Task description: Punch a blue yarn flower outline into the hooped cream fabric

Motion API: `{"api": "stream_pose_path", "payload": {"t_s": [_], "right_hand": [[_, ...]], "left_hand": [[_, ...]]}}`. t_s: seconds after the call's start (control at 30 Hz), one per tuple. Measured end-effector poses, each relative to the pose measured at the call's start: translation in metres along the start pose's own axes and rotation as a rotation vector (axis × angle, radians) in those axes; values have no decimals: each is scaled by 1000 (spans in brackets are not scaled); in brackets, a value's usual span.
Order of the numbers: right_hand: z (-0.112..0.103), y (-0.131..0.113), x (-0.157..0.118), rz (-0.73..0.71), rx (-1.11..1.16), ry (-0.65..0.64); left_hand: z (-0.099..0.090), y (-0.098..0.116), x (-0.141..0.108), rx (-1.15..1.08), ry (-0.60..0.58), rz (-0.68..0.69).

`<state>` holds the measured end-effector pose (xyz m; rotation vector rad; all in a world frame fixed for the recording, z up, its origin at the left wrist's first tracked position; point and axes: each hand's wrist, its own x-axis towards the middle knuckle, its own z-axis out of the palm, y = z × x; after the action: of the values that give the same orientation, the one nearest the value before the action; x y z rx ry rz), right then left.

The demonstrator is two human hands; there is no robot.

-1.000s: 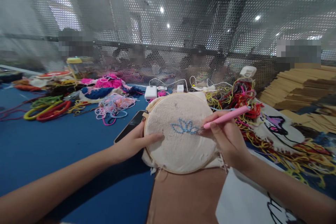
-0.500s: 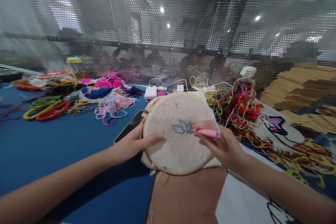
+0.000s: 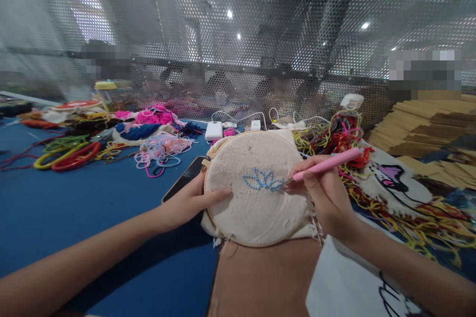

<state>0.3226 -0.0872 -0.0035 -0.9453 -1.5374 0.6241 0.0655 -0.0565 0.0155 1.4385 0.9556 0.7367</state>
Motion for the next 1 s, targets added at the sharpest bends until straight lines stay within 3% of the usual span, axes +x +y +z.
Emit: {"api": "stream_pose_path", "payload": {"t_s": [0.23,0.43,0.53,0.63,0.73,0.83,1.0], "right_hand": [[-2,-3,3,-9,-130,-58],[-2,1,5,-244,-416,-199],[-1,1,5,-240,-445,-256],[-1,0,5,-134,-411,-208],[0,0,4,0,-216,-107],[1,0,3,28,-56,-36],[1,-5,2,25,-12,-4]], "left_hand": [[0,2,0,10,1,-19],[1,-2,-1,-9,-14,5],[-1,-6,0,-12,-5,40],[-2,-6,1,-8,-17,17],[-2,-3,1,3,-20,-6],[-1,0,1,16,-10,-15],[-1,0,2,22,8,-32]]}}
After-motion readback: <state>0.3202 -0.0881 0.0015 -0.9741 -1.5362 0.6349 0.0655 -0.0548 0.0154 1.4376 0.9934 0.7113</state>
